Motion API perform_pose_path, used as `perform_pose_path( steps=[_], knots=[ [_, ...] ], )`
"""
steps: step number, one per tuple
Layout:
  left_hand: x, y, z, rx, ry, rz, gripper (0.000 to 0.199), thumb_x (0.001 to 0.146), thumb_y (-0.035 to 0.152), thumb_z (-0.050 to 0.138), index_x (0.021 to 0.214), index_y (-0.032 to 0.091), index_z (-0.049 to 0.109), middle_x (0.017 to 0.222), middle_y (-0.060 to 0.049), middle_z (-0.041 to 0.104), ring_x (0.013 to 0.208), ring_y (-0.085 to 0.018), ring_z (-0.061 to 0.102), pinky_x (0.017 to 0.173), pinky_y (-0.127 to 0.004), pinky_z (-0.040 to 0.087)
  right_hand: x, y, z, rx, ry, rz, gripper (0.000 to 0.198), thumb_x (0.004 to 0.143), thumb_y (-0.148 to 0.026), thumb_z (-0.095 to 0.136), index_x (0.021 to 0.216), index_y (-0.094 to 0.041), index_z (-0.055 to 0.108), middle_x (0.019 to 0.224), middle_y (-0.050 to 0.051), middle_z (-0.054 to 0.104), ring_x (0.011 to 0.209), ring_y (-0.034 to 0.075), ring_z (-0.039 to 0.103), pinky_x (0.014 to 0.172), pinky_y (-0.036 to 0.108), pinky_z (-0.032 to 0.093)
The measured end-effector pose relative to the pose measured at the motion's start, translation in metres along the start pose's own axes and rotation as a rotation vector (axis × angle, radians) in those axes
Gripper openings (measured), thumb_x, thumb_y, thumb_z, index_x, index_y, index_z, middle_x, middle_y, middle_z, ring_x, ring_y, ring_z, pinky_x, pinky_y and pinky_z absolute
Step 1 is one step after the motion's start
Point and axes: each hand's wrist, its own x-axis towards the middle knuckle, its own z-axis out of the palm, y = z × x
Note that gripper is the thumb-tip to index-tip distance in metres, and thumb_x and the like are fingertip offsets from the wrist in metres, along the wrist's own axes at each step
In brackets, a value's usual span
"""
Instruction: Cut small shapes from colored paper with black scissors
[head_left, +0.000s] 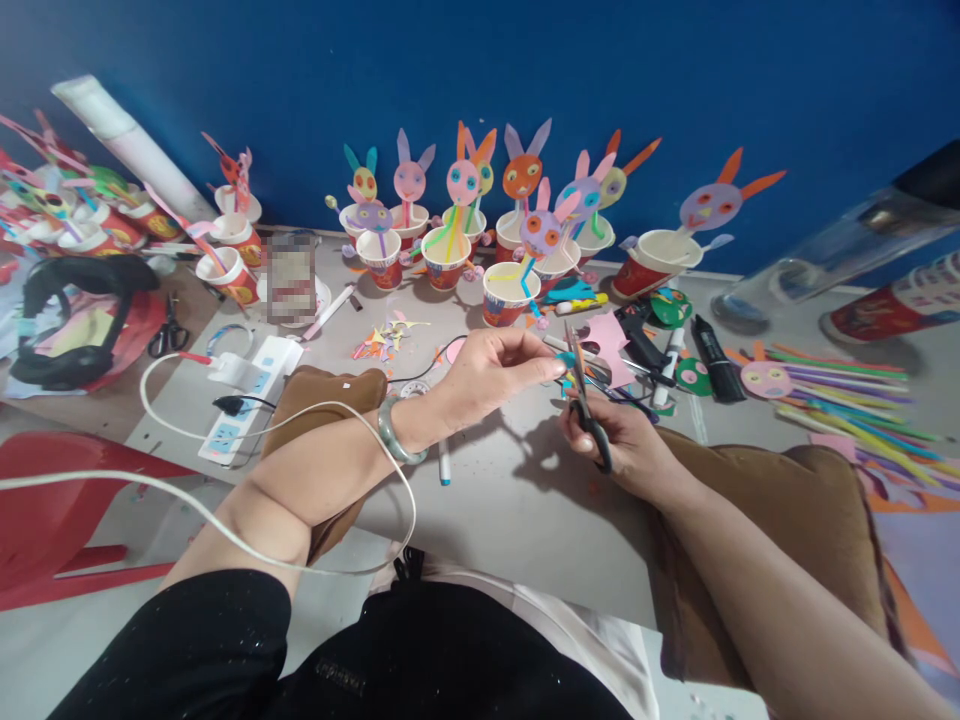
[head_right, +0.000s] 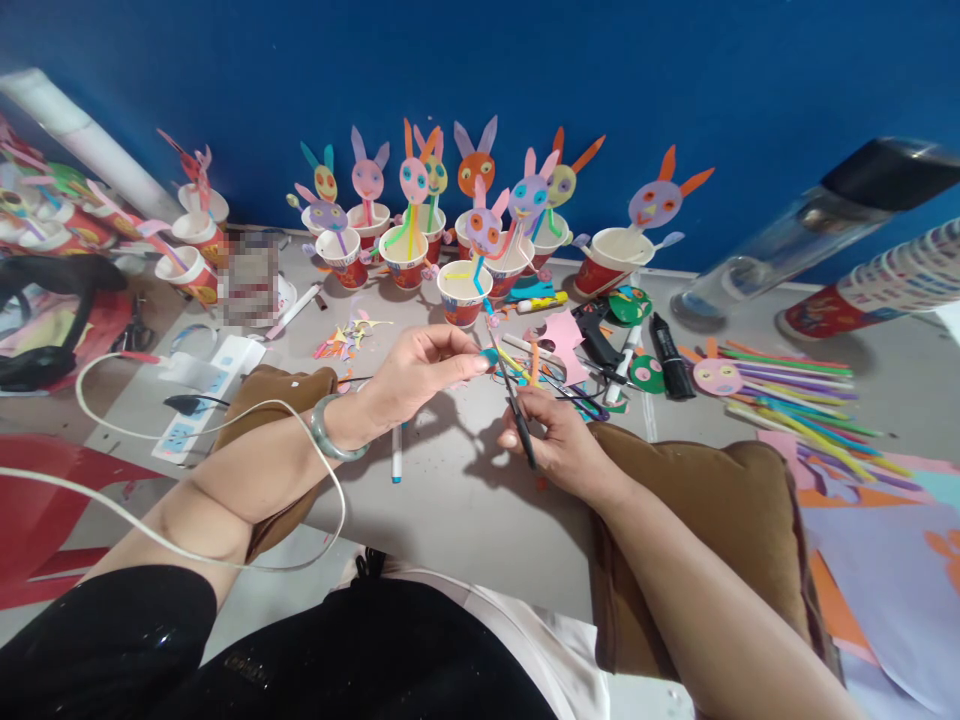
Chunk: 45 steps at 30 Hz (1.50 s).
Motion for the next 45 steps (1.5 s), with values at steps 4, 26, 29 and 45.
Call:
perform_pose_path(
  steps=[4, 26, 29, 45],
  knots=[
    [0.0002, -0.0002, -0.0005, 0.004, 0.001, -0.001, 0.032, 0.071, 0.041, 0.08, 0.072, 0.014, 0.064, 0.066, 0.002, 0.063, 0.063, -0.006, 0.054, 0.064, -0.024, 0.044, 0.0, 0.0006, 0.0002, 0.004, 0.002, -0.004, 0.052, 0.082, -0.069, 0.062, 0.061, -0.021, 0.053, 0.064, 0.004, 0.055, 0.067, 0.02, 0.052, 0.062, 0.032, 0.041],
    [0.0001, 0.004, -0.0008, 0.0, 0.018, -0.009, 0.03, 0.071, 0.04, 0.08, 0.072, 0.015, 0.065, 0.068, 0.001, 0.062, 0.066, -0.008, 0.051, 0.066, -0.026, 0.042, -0.0009, 0.0029, -0.0004, -0.006, 0.005, -0.005, 0.049, 0.083, -0.065, 0.063, 0.062, -0.022, 0.054, 0.065, 0.004, 0.057, 0.069, 0.021, 0.055, 0.065, 0.035, 0.045],
    [-0.0004, 0.0045, -0.0003, -0.008, 0.001, -0.019, 0.034, 0.068, 0.044, 0.082, 0.074, 0.015, 0.066, 0.069, 0.001, 0.063, 0.065, -0.007, 0.051, 0.066, -0.025, 0.042, -0.0007, 0.0029, -0.0004, -0.007, 0.014, -0.017, 0.049, 0.083, -0.065, 0.063, 0.061, -0.022, 0.053, 0.064, 0.004, 0.056, 0.069, 0.021, 0.054, 0.065, 0.034, 0.044],
    [0.0002, 0.0041, -0.0014, 0.022, 0.006, 0.018, 0.031, 0.071, 0.042, 0.08, 0.073, 0.015, 0.065, 0.069, 0.0, 0.064, 0.066, -0.008, 0.056, 0.068, -0.026, 0.046, -0.0013, 0.0042, -0.0003, -0.016, -0.009, 0.001, 0.051, 0.082, -0.07, 0.061, 0.063, -0.022, 0.054, 0.064, 0.003, 0.057, 0.067, 0.019, 0.052, 0.063, 0.034, 0.042]
  ],
)
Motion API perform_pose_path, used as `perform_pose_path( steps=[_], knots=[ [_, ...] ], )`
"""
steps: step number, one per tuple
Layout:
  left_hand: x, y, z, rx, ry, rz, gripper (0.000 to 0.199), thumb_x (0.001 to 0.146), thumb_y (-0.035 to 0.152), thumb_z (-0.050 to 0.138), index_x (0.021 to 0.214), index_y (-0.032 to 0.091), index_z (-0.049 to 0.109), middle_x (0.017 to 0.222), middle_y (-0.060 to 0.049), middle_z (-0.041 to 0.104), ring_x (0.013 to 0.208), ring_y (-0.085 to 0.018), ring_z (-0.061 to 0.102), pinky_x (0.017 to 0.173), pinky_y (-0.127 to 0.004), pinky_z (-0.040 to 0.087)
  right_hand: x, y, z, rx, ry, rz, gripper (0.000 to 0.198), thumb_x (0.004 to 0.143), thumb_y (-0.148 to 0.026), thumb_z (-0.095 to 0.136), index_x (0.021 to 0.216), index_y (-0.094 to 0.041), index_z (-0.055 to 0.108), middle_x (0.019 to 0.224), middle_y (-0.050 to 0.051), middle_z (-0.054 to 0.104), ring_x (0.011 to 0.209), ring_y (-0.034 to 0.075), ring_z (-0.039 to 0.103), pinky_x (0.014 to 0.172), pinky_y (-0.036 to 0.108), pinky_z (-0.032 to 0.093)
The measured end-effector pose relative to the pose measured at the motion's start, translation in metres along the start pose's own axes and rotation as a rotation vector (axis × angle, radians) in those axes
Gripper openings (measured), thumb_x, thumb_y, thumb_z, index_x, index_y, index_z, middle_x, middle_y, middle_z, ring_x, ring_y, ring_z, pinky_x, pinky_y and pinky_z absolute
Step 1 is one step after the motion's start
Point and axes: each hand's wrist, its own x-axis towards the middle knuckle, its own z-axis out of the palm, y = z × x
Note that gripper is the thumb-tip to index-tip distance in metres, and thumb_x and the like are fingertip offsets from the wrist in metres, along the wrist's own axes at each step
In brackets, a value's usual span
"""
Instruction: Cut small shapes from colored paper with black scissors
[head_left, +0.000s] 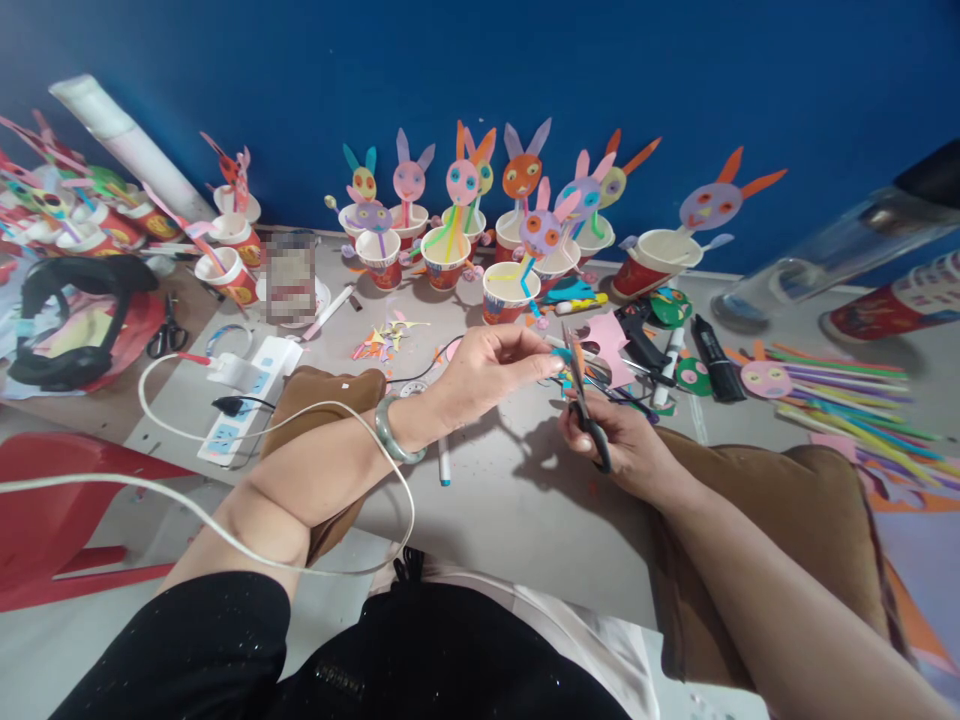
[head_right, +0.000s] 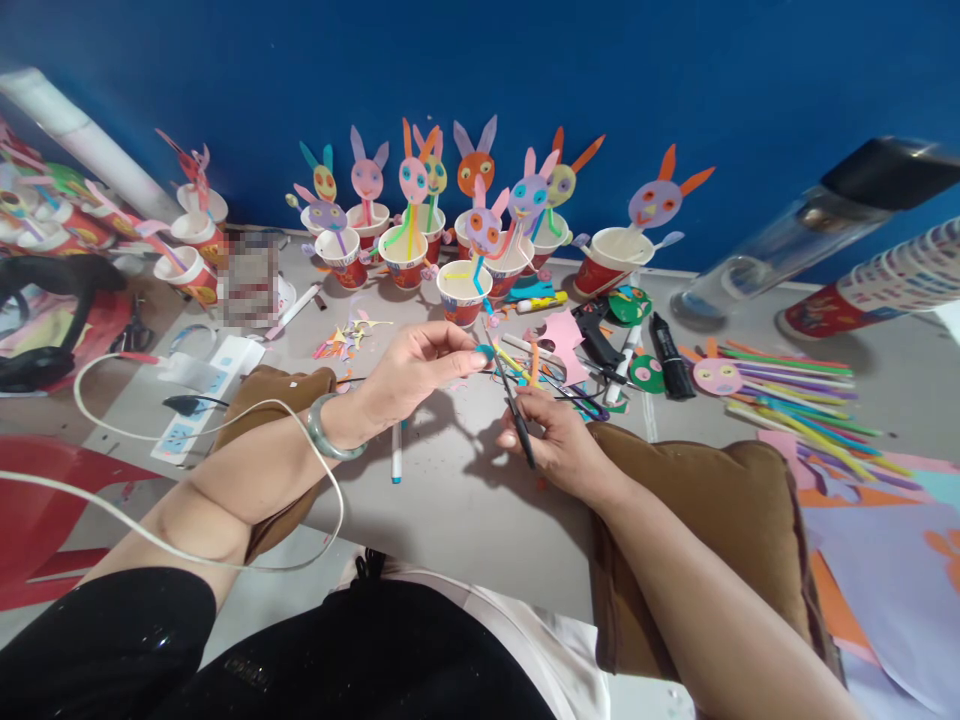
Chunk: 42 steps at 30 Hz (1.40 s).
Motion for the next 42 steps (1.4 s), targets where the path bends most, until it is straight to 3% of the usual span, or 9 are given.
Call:
perform_pose_path(
  steps=[42],
  knots=[
    [0.0001, -0.001, -0.0006, -0.027, 0.016, -0.014, 0.028, 0.072, 0.038, 0.079, 0.071, 0.014, 0.065, 0.067, 0.001, 0.063, 0.064, -0.007, 0.053, 0.065, -0.025, 0.043, 0.0012, -0.0019, 0.0005, 0.016, 0.005, -0.01, 0.05, 0.083, -0.067, 0.062, 0.062, -0.023, 0.053, 0.064, 0.003, 0.058, 0.068, 0.021, 0.055, 0.068, 0.036, 0.046]
  ],
)
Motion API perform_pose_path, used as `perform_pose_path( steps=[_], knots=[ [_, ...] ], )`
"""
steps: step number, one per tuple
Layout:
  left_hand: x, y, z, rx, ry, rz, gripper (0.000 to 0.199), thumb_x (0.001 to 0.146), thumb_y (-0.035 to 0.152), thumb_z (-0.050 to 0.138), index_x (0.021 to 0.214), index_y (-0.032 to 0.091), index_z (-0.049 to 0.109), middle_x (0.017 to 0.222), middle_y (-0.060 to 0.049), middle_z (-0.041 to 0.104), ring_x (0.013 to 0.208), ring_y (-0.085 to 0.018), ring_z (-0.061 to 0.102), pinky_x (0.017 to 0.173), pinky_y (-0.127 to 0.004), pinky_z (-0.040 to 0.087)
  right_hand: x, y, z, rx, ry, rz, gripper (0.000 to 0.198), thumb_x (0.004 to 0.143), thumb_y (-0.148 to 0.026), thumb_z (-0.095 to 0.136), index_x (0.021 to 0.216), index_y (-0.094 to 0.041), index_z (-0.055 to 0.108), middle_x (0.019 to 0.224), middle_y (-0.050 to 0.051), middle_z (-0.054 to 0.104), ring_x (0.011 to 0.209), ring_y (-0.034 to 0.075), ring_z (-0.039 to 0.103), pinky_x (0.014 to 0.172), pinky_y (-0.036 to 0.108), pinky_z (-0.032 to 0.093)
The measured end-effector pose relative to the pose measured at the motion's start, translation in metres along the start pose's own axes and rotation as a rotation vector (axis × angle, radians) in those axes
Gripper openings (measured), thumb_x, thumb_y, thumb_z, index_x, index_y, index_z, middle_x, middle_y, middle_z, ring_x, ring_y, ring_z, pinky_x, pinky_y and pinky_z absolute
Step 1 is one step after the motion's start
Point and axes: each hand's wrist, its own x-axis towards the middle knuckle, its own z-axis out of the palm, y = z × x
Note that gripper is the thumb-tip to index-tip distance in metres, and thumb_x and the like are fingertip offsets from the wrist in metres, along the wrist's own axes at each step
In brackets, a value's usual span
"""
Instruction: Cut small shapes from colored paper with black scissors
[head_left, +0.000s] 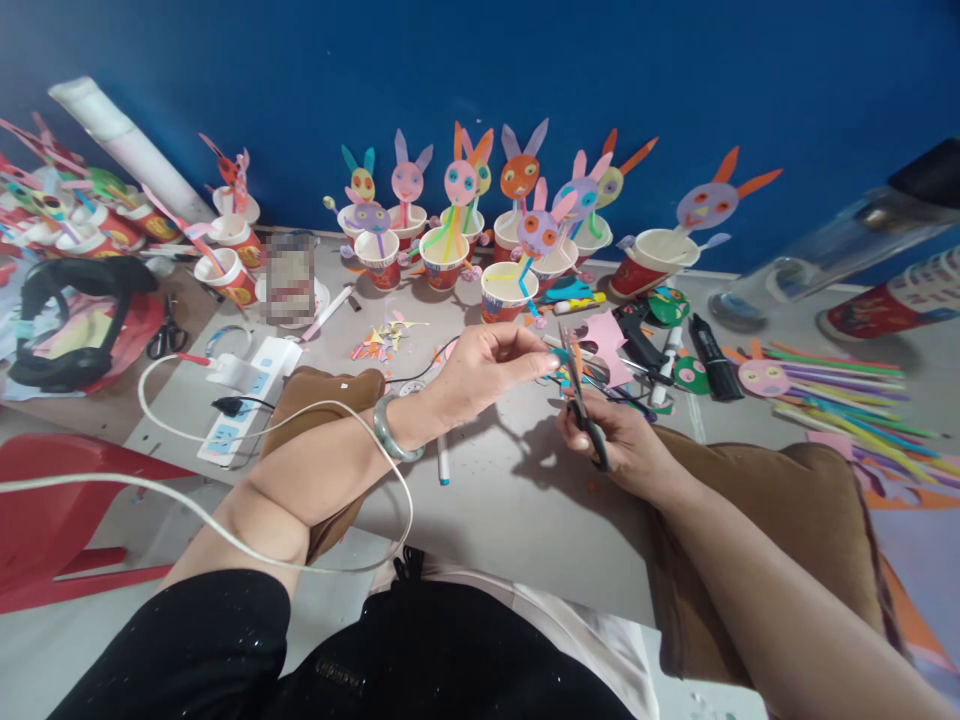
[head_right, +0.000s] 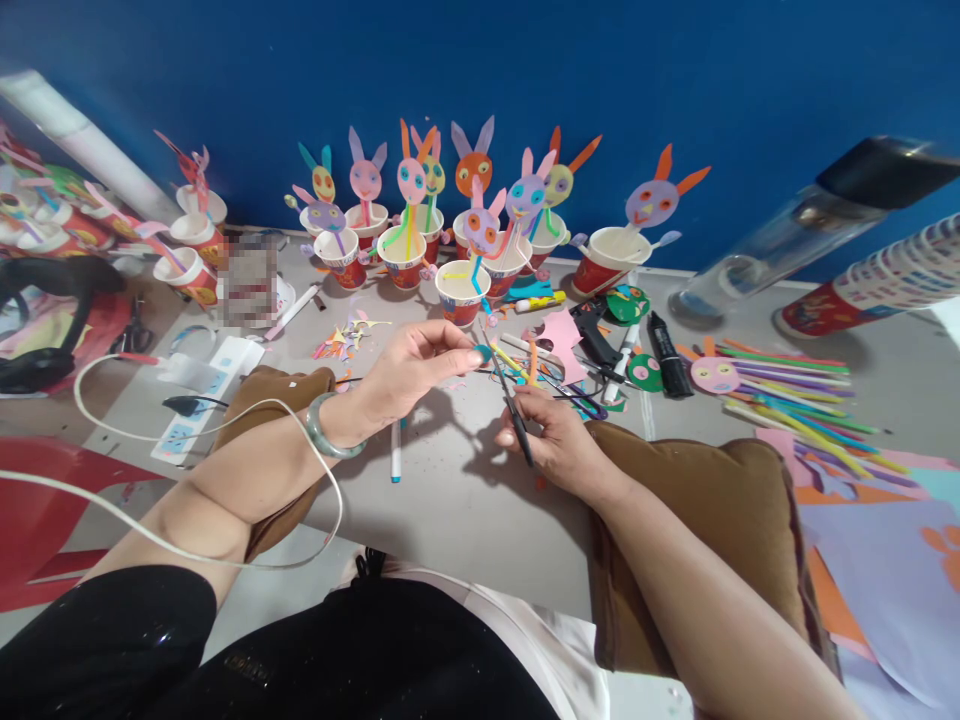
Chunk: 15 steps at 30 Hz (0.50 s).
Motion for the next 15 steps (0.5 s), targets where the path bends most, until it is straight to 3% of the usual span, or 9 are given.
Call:
perform_pose_path(
  steps=[15],
  knots=[
    [0.0004, 0.0002, -0.0015, 0.021, 0.001, 0.012, 0.026, 0.074, 0.037, 0.078, 0.074, 0.014, 0.066, 0.07, 0.001, 0.063, 0.065, -0.007, 0.054, 0.066, -0.025, 0.044, -0.0006, 0.003, -0.0005, -0.012, -0.005, -0.003, 0.047, 0.083, -0.064, 0.063, 0.063, -0.022, 0.055, 0.065, 0.003, 0.057, 0.069, 0.02, 0.054, 0.068, 0.035, 0.045]
  ],
)
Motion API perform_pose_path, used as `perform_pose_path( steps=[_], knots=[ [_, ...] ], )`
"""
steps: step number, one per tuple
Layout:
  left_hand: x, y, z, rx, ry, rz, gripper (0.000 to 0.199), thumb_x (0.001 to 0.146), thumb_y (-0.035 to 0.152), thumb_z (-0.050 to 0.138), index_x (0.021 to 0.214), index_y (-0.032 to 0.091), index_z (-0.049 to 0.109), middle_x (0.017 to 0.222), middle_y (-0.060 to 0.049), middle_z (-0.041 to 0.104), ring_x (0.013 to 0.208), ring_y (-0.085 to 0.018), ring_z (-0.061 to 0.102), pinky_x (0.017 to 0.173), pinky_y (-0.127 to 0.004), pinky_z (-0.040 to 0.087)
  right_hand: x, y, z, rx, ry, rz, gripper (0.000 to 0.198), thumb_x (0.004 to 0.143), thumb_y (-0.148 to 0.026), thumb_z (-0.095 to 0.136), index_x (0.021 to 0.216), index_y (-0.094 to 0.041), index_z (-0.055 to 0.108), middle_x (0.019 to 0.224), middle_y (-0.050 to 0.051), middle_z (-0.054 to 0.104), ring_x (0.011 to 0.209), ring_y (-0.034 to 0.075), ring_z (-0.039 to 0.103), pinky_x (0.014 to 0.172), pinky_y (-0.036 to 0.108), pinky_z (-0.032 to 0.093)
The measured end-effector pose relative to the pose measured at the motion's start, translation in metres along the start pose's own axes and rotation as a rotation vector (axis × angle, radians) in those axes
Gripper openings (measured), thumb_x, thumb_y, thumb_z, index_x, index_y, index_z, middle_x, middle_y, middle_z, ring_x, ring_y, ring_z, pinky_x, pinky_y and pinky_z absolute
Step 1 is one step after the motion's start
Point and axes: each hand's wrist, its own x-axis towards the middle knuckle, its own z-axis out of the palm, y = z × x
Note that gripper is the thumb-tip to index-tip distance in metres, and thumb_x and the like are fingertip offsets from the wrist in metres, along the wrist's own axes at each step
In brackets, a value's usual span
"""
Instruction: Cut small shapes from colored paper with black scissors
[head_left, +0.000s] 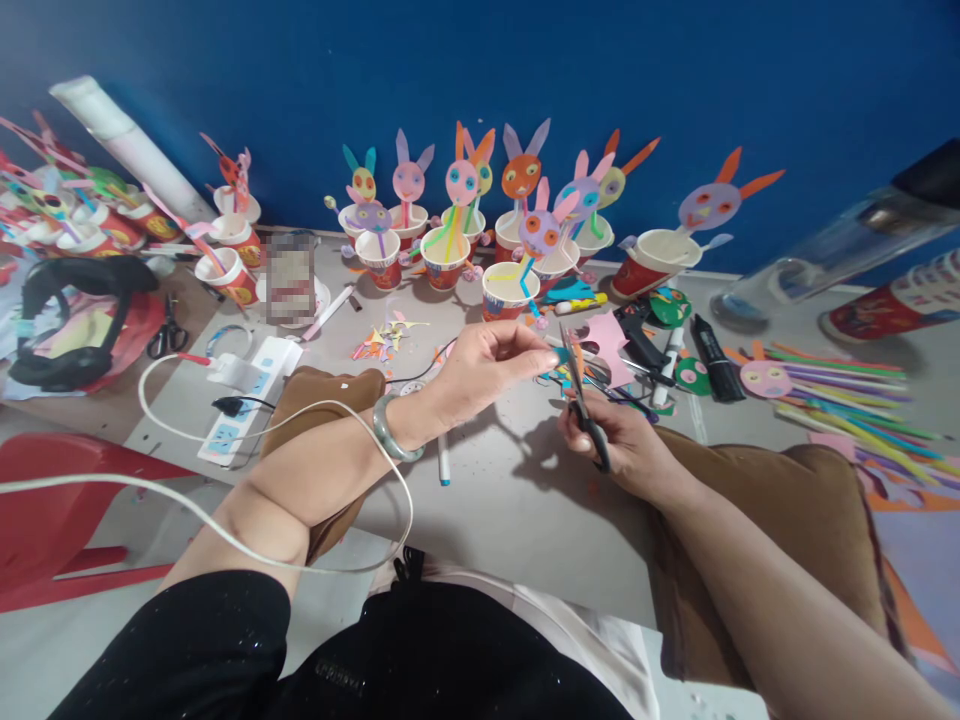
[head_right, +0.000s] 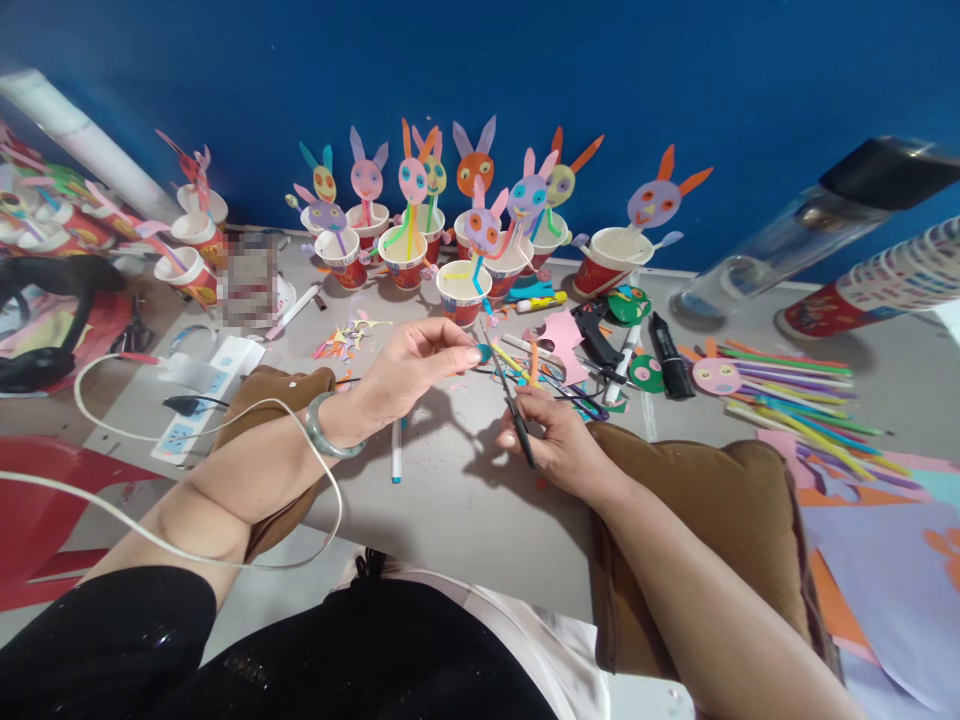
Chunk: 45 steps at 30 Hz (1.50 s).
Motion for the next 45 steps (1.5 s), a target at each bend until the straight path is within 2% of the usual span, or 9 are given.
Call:
perform_pose_path(
  steps=[19, 30, 36, 41, 45],
  knots=[
    [-0.0012, -0.0007, 0.0023, -0.016, -0.002, -0.003, 0.028, 0.071, 0.038, 0.079, 0.071, 0.014, 0.064, 0.066, 0.002, 0.062, 0.064, -0.006, 0.052, 0.064, -0.023, 0.042, 0.0001, -0.0007, 0.0002, -0.017, 0.01, -0.03, 0.049, 0.084, -0.066, 0.061, 0.063, -0.022, 0.054, 0.064, 0.003, 0.057, 0.066, 0.019, 0.053, 0.066, 0.035, 0.043],
    [-0.0006, -0.001, 0.0002, -0.01, -0.01, 0.013, 0.022, 0.074, 0.033, 0.077, 0.073, 0.014, 0.065, 0.067, 0.001, 0.063, 0.065, -0.007, 0.053, 0.065, -0.024, 0.043, -0.0005, -0.0026, 0.0004, 0.003, -0.009, 0.011, 0.054, 0.082, -0.072, 0.059, 0.062, -0.022, 0.053, 0.064, 0.002, 0.057, 0.065, 0.018, 0.051, 0.068, 0.035, 0.044],
    [-0.0003, 0.0002, 0.0011, -0.007, 0.003, 0.001, 0.029, 0.072, 0.04, 0.079, 0.072, 0.015, 0.065, 0.067, 0.002, 0.061, 0.065, -0.007, 0.052, 0.065, -0.024, 0.044, 0.0008, -0.0019, 0.0009, 0.007, -0.01, 0.012, 0.058, 0.08, -0.077, 0.057, 0.061, -0.022, 0.051, 0.064, 0.003, 0.056, 0.064, 0.019, 0.051, 0.07, 0.037, 0.045],
    [-0.001, 0.0021, 0.0018, 0.02, 0.027, -0.026, 0.037, 0.083, 0.05, 0.066, 0.07, 0.016, 0.064, 0.07, -0.001, 0.062, 0.069, -0.01, 0.055, 0.067, -0.026, 0.045, 0.0005, -0.0021, 0.0006, 0.007, 0.0, 0.009, 0.059, 0.08, -0.078, 0.056, 0.061, -0.022, 0.052, 0.064, 0.003, 0.057, 0.066, 0.02, 0.053, 0.071, 0.039, 0.046],
    [-0.0019, 0.0022, 0.0024, 0.021, -0.01, -0.032, 0.036, 0.075, 0.05, 0.076, 0.074, 0.015, 0.067, 0.07, 0.0, 0.063, 0.067, -0.008, 0.052, 0.067, -0.026, 0.044, 0.0002, -0.0022, 0.0005, -0.004, 0.008, 0.008, 0.058, 0.079, -0.077, 0.058, 0.061, -0.022, 0.053, 0.063, 0.003, 0.057, 0.067, 0.02, 0.054, 0.071, 0.038, 0.047]
  ],
)
